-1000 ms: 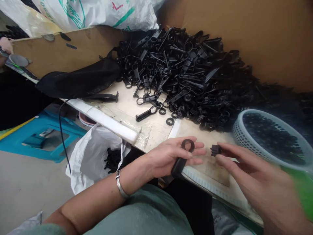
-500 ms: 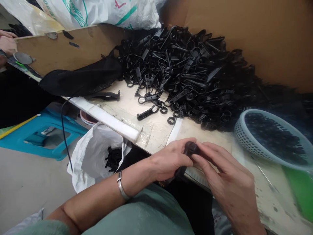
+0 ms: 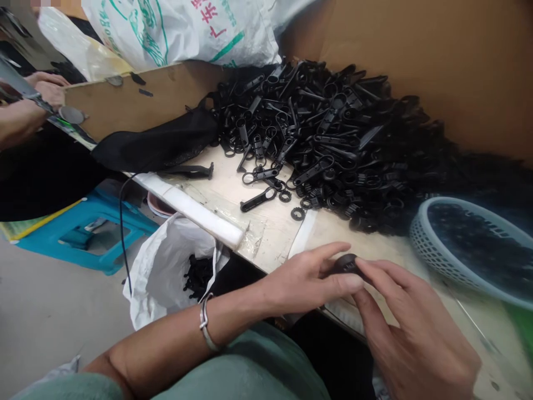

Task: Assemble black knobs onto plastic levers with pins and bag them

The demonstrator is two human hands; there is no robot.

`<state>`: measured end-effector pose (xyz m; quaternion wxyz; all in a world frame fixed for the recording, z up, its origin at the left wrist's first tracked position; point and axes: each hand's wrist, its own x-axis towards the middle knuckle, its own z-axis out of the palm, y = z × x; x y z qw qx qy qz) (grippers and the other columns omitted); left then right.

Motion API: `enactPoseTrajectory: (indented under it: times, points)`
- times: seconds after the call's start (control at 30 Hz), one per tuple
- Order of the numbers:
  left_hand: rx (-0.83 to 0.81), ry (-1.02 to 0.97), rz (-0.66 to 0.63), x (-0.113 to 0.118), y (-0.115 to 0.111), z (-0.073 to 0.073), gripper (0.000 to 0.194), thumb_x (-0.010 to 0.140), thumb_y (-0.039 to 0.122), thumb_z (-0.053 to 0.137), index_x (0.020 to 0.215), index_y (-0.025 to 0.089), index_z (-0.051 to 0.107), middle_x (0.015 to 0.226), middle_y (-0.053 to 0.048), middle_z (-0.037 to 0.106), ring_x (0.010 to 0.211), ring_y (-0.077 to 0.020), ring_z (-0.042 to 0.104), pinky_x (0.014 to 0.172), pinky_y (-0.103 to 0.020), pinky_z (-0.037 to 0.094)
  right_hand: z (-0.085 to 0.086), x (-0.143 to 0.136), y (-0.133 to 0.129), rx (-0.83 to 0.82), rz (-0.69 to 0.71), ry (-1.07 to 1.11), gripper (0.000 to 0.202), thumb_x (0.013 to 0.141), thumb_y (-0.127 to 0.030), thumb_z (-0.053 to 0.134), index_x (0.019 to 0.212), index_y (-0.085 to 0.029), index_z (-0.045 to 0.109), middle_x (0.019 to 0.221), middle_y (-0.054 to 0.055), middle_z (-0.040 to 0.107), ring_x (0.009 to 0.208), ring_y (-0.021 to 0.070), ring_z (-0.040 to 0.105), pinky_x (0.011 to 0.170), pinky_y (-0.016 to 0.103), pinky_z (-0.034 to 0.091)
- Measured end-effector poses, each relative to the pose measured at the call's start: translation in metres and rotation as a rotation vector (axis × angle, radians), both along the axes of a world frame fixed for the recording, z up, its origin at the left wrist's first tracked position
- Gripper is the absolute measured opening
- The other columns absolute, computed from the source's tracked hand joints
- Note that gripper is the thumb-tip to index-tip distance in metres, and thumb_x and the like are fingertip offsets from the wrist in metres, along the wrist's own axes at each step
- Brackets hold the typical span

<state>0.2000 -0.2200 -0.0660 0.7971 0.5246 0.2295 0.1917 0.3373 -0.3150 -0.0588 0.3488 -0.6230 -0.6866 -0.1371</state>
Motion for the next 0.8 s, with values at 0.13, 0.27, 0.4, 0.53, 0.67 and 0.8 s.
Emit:
enactPoseTrajectory:
  times: [0.13,0.27,0.4,0.53,0.67,0.8]
  points:
    - [-0.079,-0.059,0.041,0.004,-0.006,-0.008,0.054,0.094,0.040,0.065,0.139,0.011,0.058,0.090,-0.005,0.064,0.080,-0.0138,0.064,0.082,-0.030,0.054,0.000,0.012,-0.003,-0.105,0.023,0.233,0.025,0.099,-0.033,0.061,0.120,-0.022,0.068,0.112,0.005,0.070,0.092,0.0159,0.071,0.080,0.023,0.060]
    - [0.046,0.024,0.016,-0.002,-0.007,-0.001,0.061,0.098,0.037,0.060,0.154,0.020,0.043,0.086,-0.003,0.064,0.075,-0.0132,0.064,0.076,-0.027,0.053,-0.007,0.027,-0.009,-0.381,-0.089,0.648,0.047,0.088,-0.059,0.066,0.114,-0.022,0.075,0.099,0.004,0.076,0.082,0.0202,0.073,0.066,0.024,0.062]
    - [0.034,-0.015,-0.065,-0.004,-0.005,0.002,0.063,0.099,0.038,0.055,0.157,0.017,0.039,0.077,-0.001,0.061,0.065,-0.0117,0.062,0.064,-0.024,0.053,-0.012,0.019,-0.009,-0.549,-0.171,0.860,0.043,0.088,-0.062,0.064,0.092,-0.021,0.078,0.075,0.002,0.072,0.068,0.0160,0.068,0.062,0.019,0.057]
    - [-0.023,0.010,-0.021,-0.002,-0.003,0.000,0.060,0.098,0.036,0.054,0.154,0.015,0.043,0.073,0.000,0.060,0.056,-0.0100,0.060,0.055,-0.022,0.052,-0.009,0.006,0.002,-0.535,-0.169,0.880,0.052,0.089,-0.064,0.060,0.065,-0.018,0.066,0.056,0.001,0.058,0.053,0.0119,0.056,0.054,0.016,0.050]
    - [-0.030,0.024,-0.008,-0.008,0.001,0.003,0.060,0.097,0.033,0.055,0.153,0.015,0.044,0.074,0.000,0.060,0.055,-0.0081,0.057,0.052,-0.018,0.050,-0.011,0.012,0.012,-0.643,-0.043,0.964,0.052,0.086,-0.065,0.062,0.064,-0.018,0.066,0.065,0.004,0.065,0.060,0.0170,0.063,0.059,0.020,0.055]
    - [0.181,0.232,0.040,-0.030,0.007,0.009,0.056,0.098,0.031,0.051,0.152,0.016,0.047,0.067,0.002,0.057,0.054,-0.0096,0.056,0.052,-0.020,0.049,-0.018,0.022,0.035,-0.765,0.061,0.869,0.054,0.087,-0.068,0.060,0.071,-0.018,0.073,0.071,0.006,0.069,0.070,0.0213,0.069,0.068,0.024,0.059]
